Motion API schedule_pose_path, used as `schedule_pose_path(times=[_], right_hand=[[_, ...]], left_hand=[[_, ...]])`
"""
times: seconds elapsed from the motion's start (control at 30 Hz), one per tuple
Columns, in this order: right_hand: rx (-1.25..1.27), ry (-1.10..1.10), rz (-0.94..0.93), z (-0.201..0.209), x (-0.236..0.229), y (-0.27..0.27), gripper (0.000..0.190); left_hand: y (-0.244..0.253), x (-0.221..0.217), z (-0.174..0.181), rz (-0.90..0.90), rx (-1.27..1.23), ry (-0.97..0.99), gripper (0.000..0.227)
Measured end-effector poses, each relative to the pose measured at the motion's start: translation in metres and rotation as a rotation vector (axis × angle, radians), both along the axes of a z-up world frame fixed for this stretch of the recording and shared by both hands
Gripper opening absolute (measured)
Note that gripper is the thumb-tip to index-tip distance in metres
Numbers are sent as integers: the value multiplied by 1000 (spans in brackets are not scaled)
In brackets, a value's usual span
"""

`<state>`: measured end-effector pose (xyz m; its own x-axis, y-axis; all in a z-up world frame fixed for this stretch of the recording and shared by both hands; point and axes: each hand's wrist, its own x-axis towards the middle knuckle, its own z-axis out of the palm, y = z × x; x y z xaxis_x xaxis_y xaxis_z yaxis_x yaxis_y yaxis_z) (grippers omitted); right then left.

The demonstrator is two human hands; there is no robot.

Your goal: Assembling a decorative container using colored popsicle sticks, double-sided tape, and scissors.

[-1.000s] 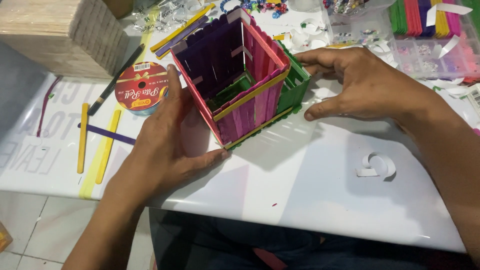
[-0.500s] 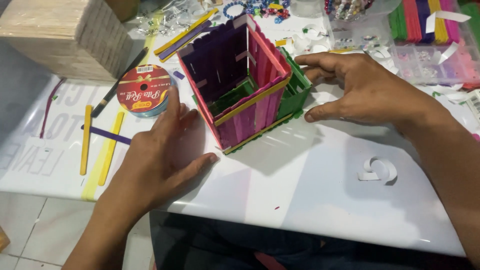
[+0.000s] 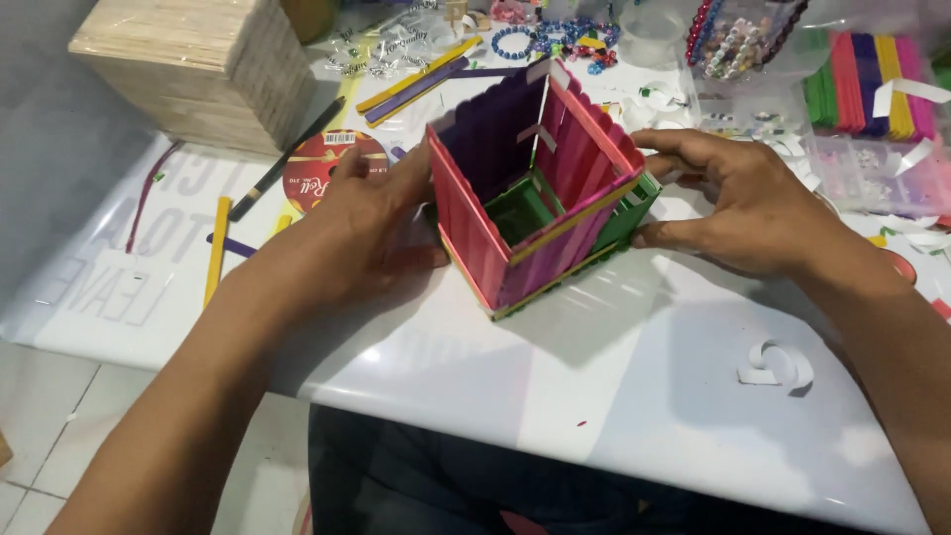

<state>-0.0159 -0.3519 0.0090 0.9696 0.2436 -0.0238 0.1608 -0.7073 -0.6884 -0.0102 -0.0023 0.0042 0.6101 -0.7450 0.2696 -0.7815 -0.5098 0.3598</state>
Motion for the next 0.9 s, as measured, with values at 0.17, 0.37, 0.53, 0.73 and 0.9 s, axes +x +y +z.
schedule_pose_path(times=[0.17, 0.37, 0.53, 0.73, 0.9], right_hand=[[-13, -4, -48, 0, 0, 3, 92], [-24, -69, -35, -6, 0, -1, 85], [-116, 337, -215, 48, -21, 28, 107], [-378, 364, 79, 43, -23, 22, 130], [-273, 321, -24, 49, -23, 32, 127]], left_hand=[[4, -19, -7, 68, 118, -80, 89], [1, -48, 4, 119, 163, -18, 101], [6, -46, 3, 120, 142, 43, 109], [-5, -24, 21, 102, 70, 255, 165], [-15, -3, 18, -78, 126, 322, 163]])
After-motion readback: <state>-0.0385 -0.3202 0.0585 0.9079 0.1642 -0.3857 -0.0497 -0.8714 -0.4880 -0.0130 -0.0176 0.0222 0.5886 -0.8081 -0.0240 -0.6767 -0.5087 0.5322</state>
